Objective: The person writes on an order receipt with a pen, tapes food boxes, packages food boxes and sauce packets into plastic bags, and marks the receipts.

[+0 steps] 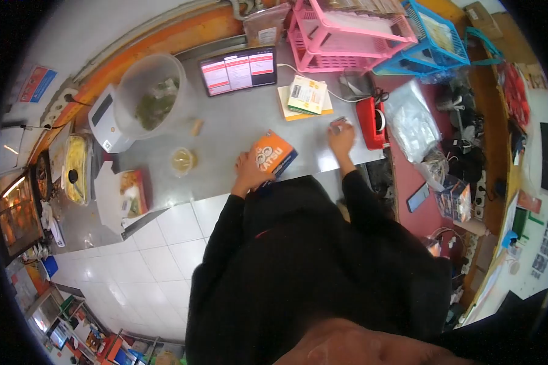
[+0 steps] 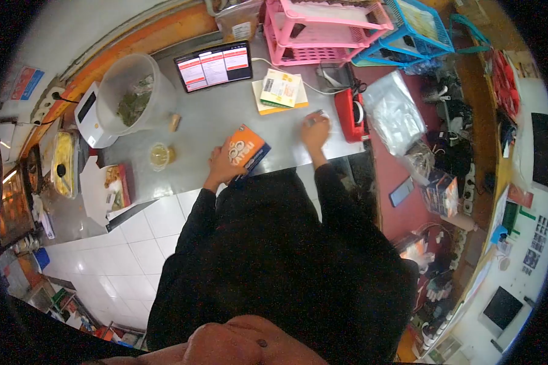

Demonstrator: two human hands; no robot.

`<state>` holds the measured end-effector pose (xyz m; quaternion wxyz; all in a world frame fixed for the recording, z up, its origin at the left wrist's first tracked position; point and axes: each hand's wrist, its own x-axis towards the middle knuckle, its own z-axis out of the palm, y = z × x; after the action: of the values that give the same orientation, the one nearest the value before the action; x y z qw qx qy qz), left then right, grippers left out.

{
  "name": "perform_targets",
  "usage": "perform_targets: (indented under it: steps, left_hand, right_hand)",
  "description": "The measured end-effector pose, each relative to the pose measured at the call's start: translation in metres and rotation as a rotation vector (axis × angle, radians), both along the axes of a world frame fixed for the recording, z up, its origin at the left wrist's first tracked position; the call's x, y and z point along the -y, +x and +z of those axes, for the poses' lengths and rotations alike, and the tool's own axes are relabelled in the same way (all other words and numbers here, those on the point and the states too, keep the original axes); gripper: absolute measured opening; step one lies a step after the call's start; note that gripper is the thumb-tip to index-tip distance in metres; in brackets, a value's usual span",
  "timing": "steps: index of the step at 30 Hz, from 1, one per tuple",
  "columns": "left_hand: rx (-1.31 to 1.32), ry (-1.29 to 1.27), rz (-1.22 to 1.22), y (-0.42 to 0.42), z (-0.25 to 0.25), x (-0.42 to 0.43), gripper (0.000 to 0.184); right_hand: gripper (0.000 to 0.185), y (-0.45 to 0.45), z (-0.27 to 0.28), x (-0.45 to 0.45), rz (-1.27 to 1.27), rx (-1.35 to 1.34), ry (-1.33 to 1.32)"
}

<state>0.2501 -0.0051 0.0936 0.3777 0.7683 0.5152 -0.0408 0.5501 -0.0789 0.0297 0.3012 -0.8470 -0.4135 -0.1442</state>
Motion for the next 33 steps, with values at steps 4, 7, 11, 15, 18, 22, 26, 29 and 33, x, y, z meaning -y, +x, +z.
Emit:
perform_targets:
  steps: [4,7,11,15,18,22,26,29,33]
  left_hand:
    - [0.133,0.445,-0.146,0.015,-0.046,0.018,0.112]
    - [0.182,0.476,-0.139,0.018,-0.026,0.011,0.096]
    - [0.539,0.562,0.238,0.002,-0.063,0.007,0.068]
    - [0.358,0.677,-0.165,0.007,-0.055,0.014,0.063]
    - [0.206,0.657,-0.265,0.012,-0.054,0.021,0.066]
    - [0.301,0.517,-0.235,0.009,-0.065,0.019,0.072]
    - [0.3,0.52,-0.266,0.007,-0.069,0.016,0.081]
    - [0.249,0.481,-0.306,0.006,-0.069,0.012,0.081]
    - [0.26,0.475,-0.329,0.004,-0.059,0.006,0.079]
  right_hand:
    - [0.029,0.095,-0.01,0.026,-0.01,-0.327,-0.561]
    - [0.027,0.086,-0.006,0.02,0.424,-0.95,-0.381]
    - [0.032,-0.045,0.071,-0.001,0.682,-1.402,-0.096]
    - [0.032,-0.111,0.018,0.007,0.644,-0.777,-0.193]
    - [0.03,-0.093,0.035,0.013,0.441,-0.796,-0.309]
    - [0.028,0.067,0.034,0.044,0.047,-0.29,0.149]
    - [0.018,0.207,0.007,0.097,-0.252,-1.327,-0.121]
    - [0.025,0.19,0.051,0.089,-0.114,-1.329,-0.113]
    - [0.024,0.184,0.067,0.134,-0.05,-1.153,-0.197]
